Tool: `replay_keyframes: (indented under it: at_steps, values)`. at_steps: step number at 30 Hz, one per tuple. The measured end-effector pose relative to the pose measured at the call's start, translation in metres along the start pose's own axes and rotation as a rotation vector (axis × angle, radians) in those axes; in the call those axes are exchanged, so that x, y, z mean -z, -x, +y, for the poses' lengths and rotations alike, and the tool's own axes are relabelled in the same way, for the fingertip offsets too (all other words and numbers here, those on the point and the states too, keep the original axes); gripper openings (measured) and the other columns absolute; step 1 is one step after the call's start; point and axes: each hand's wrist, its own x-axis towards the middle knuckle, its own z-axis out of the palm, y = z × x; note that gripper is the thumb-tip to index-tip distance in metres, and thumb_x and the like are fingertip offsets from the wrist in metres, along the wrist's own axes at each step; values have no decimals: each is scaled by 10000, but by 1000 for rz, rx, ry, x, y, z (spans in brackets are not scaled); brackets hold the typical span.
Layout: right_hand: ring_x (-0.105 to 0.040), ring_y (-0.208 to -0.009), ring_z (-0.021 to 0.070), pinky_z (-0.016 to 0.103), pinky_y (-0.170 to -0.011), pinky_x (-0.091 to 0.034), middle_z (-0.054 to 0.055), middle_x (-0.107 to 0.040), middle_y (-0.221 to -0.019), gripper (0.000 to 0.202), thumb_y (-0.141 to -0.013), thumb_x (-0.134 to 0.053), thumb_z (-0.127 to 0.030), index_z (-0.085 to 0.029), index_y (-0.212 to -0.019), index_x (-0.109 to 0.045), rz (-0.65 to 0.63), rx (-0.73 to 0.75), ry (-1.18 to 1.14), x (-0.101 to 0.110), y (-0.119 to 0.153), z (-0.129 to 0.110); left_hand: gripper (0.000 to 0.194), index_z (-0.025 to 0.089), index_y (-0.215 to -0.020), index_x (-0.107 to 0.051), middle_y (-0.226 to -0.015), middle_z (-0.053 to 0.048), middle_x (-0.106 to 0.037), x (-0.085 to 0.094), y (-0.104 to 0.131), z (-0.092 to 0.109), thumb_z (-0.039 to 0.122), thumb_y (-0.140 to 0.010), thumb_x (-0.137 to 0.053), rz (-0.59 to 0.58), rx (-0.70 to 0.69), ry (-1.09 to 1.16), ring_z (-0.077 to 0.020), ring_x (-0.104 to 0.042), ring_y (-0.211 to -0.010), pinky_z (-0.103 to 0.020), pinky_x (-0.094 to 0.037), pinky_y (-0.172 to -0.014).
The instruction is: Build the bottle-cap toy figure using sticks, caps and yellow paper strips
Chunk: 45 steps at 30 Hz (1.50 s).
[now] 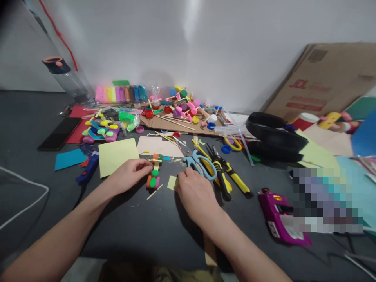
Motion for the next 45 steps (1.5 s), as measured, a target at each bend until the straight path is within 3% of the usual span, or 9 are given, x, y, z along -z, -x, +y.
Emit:
replay_keyframes:
  at_steps: [4, 7, 13, 18, 24, 29, 32, 37, 45]
  values:
    - [-680, -810, 223, 314, -637, -359, 72, -707, -897, 88, -957, -630, -240, -168, -927, -670, -40, -8, -26, 2, -1, 4, 328, 182, -860, -692, -868, -47, -738, -1, -1, 2, 447, -914, -506, -35, 12, -28, -224, -650, -793, -306, -434, -706]
    - [-671, -842, 205, 303, -670, -373, 57, -701, -901, 154, -988, -572, -215, -185, -869, -664, -54, 11, -45, 3, -1, 3, 326, 184, -839, -697, -845, -45, -738, -1, -1, 4, 437, -910, -503, -54, 15, -60, -225, -642, -781, -305, -417, -693]
    - [-670, -965, 285, 336, -730, -403, 117, -696, -990, 99, -935, -651, -210, -140, -1001, -675, -30, -29, -57, 1, 3, 1, 320, 185, -759, -669, -734, -18, -666, -4, -3, 3, 445, -885, -530, -64, 42, -90, -198, -580, -686, -297, -365, -640]
    - [-671, -817, 255, 329, -656, -375, 77, -707, -844, 49, -927, -638, -180, -159, -899, -672, -19, -27, -96, -1, 3, 3, 263, 188, -701, -641, -653, 12, -592, -6, -7, 1, 404, -838, -575, -83, 55, -70, -175, -526, -632, -293, -327, -611]
    - [-645, -885, 247, 322, -718, -404, 81, -686, -904, 109, -912, -631, -136, -180, -815, -655, 56, 50, -203, -4, 3, 5, 252, 172, -718, -662, -647, 11, -588, -7, -11, -6, 400, -808, -602, -117, 65, -1, -162, -496, -623, -291, -321, -609]
    - [-658, -851, 198, 296, -742, -451, 50, -714, -918, 94, -981, -560, -181, -196, -954, -649, 129, 96, -398, -2, 0, 13, 271, 157, -756, -696, -653, 5, -621, -10, -11, -7, 413, -798, -616, -162, 100, 90, -150, -501, -596, -286, -329, -601]
    - [-680, -934, 186, 278, -794, -481, 42, -738, -1012, 112, -975, -565, -167, -215, -1027, -652, 139, 123, -514, -3, -3, 16, 263, 154, -759, -704, -659, -9, -651, -11, -9, -5, 398, -799, -615, -189, 113, 139, -153, -528, -590, -288, -335, -595]
    - [-694, -890, 186, 282, -766, -500, 40, -754, -991, 219, -942, -566, -133, -209, -1134, -639, 123, 99, -639, -8, -6, 18, 242, 155, -748, -706, -619, -9, -650, -14, -7, -4, 390, -775, -654, -220, 123, 203, -149, -539, -558, -286, -345, -577]
    - [-670, -805, 167, 280, -718, -473, 8, -746, -901, 132, -937, -541, -180, -217, -935, -668, 116, 64, -766, -2, -1, 18, 219, 153, -734, -691, -581, -4, -640, -17, -4, -3, 367, -774, -680, -268, 161, 283, -139, -546, -530, -265, -345, -530]
